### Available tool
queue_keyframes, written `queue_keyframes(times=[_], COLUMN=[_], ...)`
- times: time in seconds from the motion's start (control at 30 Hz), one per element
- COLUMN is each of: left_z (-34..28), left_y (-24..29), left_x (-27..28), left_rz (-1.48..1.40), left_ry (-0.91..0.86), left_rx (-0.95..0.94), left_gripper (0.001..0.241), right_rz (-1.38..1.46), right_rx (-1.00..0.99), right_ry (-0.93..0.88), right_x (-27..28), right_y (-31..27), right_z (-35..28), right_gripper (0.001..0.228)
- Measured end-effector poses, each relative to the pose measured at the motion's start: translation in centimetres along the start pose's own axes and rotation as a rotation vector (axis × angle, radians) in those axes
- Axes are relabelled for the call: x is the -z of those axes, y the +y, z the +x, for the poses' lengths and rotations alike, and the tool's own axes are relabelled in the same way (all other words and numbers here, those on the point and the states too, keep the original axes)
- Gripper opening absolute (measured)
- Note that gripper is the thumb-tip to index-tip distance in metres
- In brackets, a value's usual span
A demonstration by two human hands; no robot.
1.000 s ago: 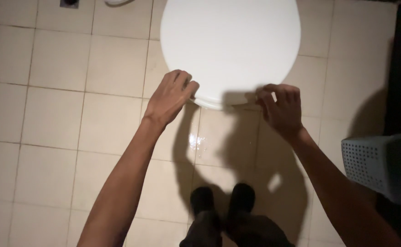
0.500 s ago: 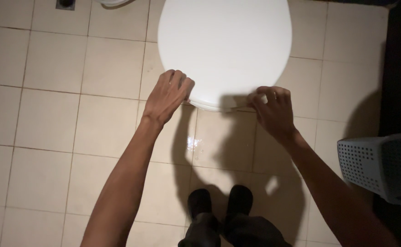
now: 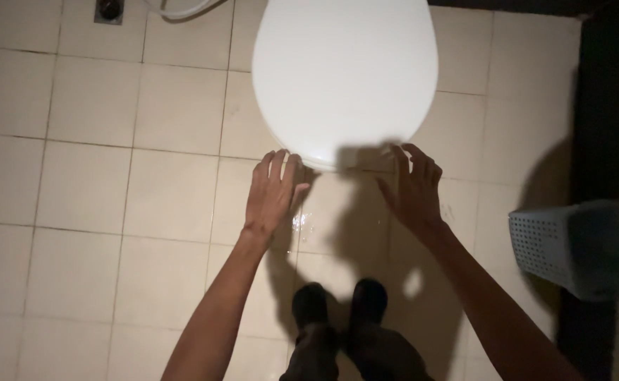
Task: The person sprays a cleaning solution into the toilet bowl and then uses a yellow sponge to wipe the rim, seat, and tank. They repeatedly scrub the toilet surfaces and rinse the sponge in the bowl.
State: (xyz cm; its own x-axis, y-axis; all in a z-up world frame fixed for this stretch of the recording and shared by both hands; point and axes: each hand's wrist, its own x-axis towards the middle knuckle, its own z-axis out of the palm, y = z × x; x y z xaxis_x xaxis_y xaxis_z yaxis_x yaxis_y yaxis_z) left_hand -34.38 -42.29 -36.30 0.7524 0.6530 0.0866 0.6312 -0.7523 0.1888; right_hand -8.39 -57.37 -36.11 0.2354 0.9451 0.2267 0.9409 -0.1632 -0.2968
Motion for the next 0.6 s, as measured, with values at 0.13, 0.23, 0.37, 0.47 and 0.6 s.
queue_keyframes(times=[0.13, 0.23, 0.37, 0.47, 0.6], left_z=[-0.2, 0.9, 2.5, 4.0, 6.7], left_y=[2.4, 3.6, 6.3, 7.0, 8.2], left_x=[6.1, 11.3, 22.0, 29.8, 40.2], left_rz=[-0.081, -0.153, -0.285, -0.331, -0.367], left_ry=[-0.072, -0.039, -0.074, -0.049, -0.007], left_rx=[0.066, 0.08, 0.158, 0.168, 0.138], left_gripper=[0.063, 0.063, 0.058, 0.059, 0.062], right_rz=[0.013, 0.035, -0.002, -0.015, 0.002], right_rx=[-0.039, -0.034, -0.088, -0.114, 0.058], right_ry=[-0.077, -0.09, -0.135, -0.091, 0.162], right_x=[4.2, 8.5, 17.2, 24.7, 32.2], right_y=[-2.0, -2.9, -5.1, -7.7, -8.9], right_z=[-0.2, 0.9, 3.9, 7.0, 9.9], right_gripper=[0.077, 0.075, 0.076, 0.077, 0.073])
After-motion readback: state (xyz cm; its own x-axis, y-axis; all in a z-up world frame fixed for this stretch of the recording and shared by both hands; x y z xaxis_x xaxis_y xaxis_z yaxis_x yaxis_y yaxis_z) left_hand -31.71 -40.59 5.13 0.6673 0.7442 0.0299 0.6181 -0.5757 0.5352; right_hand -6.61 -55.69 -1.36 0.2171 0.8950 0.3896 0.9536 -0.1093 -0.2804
